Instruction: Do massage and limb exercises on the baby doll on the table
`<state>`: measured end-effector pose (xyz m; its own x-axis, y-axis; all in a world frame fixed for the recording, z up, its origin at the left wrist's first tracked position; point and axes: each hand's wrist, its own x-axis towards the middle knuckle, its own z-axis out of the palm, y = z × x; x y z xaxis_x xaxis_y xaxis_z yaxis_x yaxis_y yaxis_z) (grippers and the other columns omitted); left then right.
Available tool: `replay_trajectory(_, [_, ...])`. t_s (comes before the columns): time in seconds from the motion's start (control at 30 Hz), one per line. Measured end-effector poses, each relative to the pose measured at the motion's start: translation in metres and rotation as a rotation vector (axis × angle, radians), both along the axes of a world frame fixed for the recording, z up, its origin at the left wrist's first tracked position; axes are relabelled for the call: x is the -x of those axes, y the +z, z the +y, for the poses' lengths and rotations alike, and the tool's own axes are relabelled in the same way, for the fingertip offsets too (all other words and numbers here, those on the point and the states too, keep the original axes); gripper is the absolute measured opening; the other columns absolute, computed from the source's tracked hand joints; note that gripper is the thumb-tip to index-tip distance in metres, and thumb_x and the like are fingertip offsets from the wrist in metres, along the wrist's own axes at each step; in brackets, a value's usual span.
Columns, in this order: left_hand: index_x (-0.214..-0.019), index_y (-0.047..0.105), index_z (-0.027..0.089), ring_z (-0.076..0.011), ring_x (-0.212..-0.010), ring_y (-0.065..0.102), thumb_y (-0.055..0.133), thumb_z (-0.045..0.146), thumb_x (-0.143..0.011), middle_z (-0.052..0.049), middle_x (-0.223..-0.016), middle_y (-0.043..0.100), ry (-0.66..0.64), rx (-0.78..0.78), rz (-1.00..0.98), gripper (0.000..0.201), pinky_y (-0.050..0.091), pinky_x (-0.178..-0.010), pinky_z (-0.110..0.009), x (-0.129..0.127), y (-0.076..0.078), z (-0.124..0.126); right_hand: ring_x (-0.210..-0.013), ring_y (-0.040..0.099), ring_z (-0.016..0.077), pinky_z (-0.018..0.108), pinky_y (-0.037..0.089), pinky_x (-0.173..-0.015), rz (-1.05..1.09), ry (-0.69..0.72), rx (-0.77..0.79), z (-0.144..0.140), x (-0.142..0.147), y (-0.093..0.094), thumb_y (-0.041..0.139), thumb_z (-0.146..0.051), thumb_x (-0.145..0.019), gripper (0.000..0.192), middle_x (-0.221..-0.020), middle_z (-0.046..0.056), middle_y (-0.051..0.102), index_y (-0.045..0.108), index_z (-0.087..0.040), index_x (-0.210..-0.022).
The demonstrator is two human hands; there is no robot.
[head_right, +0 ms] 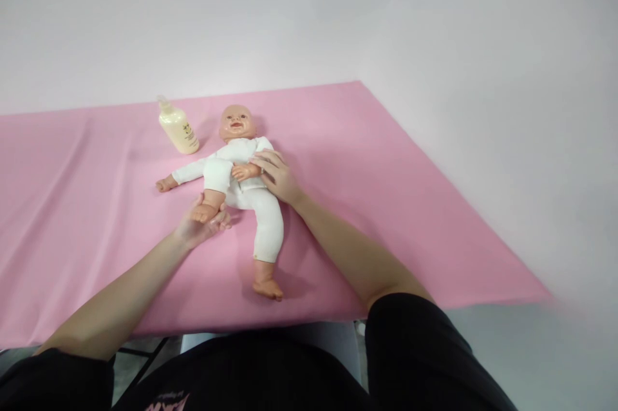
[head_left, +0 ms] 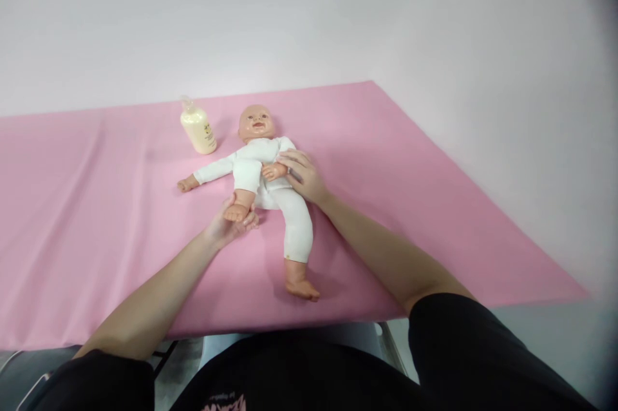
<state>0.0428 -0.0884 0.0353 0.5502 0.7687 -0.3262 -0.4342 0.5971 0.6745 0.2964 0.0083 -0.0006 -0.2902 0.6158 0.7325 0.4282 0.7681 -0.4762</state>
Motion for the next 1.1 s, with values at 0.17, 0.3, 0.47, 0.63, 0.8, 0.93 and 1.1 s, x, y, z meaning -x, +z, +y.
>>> replay_trajectory(0.17, [-0.077, 0.069, 0.014, -0.0189, -0.056, 0.053, 0.04, 0.07, -0.099, 0.001, -0.049, 0.045, -0.007, -0.005, 0.011, 0.067, 0.046, -0.069, -0.034, 0.0, -0.001, 0.0, -0.134, 0.056, 0.0287, 0.058, 0.045, -0.118, -0.029, 0.011, 0.0, 0.002, -0.001, -0.002, 0.05, -0.034, -0.098, 0.034, -0.133, 0.008, 0.067, 0.07, -0.031, -0.126])
replay_trajectory(0.3, [-0.078, 0.068, 0.013, -0.0192, -0.057, 0.054, 0.039, 0.07, -0.099, 0.001, -0.05, 0.046, -0.007, -0.017, 0.021, 0.067, 0.046, -0.07, -0.034, 0.001, -0.002, 0.001, -0.134, 0.056, 0.0283, 0.058, 0.045, -0.118, -0.035, -0.001, -0.009, 0.002, 0.0, -0.002, 0.05, -0.034, -0.099, 0.033, -0.133, 0.007, 0.067, 0.07, -0.031, -0.126])
replay_trajectory(0.47, [-0.081, 0.065, 0.014, -0.0201, -0.061, 0.056, 0.049, 0.072, -0.093, 0.001, -0.052, 0.048, -0.084, -0.107, 0.017, 0.061, 0.047, -0.075, -0.037, 0.006, -0.007, 0.0, -0.132, 0.058, 0.0282, 0.054, 0.045, -0.119, 0.058, -0.021, -0.008, 0.002, 0.0, -0.004, 0.053, -0.04, -0.099, 0.035, -0.133, 0.009, 0.067, 0.066, -0.029, -0.129])
replay_trajectory(0.63, [-0.083, 0.063, 0.017, -0.0247, -0.066, 0.061, 0.069, 0.079, -0.071, -0.003, -0.056, 0.056, -0.427, -0.337, -0.024, 0.063, 0.049, -0.077, -0.043, 0.015, -0.015, -0.003, -0.132, 0.059, 0.0272, 0.049, 0.046, -0.118, 0.419, -0.062, 0.151, 0.014, -0.005, -0.014, 0.063, -0.052, -0.092, 0.051, -0.139, 0.009, 0.062, 0.055, -0.028, -0.137])
replay_trajectory(0.8, [-0.096, 0.069, 0.018, -0.0331, -0.077, 0.07, 0.079, 0.073, -0.061, -0.011, -0.07, 0.069, -0.863, -0.419, 0.006, 0.067, 0.054, -0.079, -0.047, 0.023, -0.012, -0.004, -0.133, 0.059, 0.0246, 0.046, 0.052, -0.112, 0.804, -0.126, 0.285, 0.032, -0.017, -0.019, 0.066, -0.049, -0.088, 0.052, -0.139, 0.008, 0.059, 0.049, -0.03, -0.133])
replay_trajectory(0.93, [-0.103, 0.074, 0.017, -0.032, -0.091, 0.072, 0.088, 0.06, -0.062, -0.013, -0.091, 0.075, -0.956, -0.529, 0.167, 0.061, 0.058, -0.085, -0.042, 0.023, -0.004, -0.003, -0.118, 0.068, 0.0182, 0.043, 0.06, -0.102, 1.125, -0.212, 0.556, 0.038, -0.027, -0.02, 0.061, -0.036, -0.09, 0.037, -0.132, 0.004, 0.062, 0.047, -0.031, -0.124])
replay_trajectory(1.1, [-0.104, 0.075, 0.019, -0.0259, -0.095, 0.072, 0.086, 0.046, -0.073, -0.008, -0.097, 0.075, -1.053, -0.531, 0.294, 0.042, 0.058, -0.089, -0.034, 0.02, 0.001, -0.005, -0.108, 0.073, 0.0147, 0.044, 0.058, -0.106, 1.379, -0.204, 0.758, 0.042, -0.032, -0.018, 0.05, -0.027, -0.096, 0.024, -0.124, 0.002, 0.068, 0.046, -0.031, -0.12])
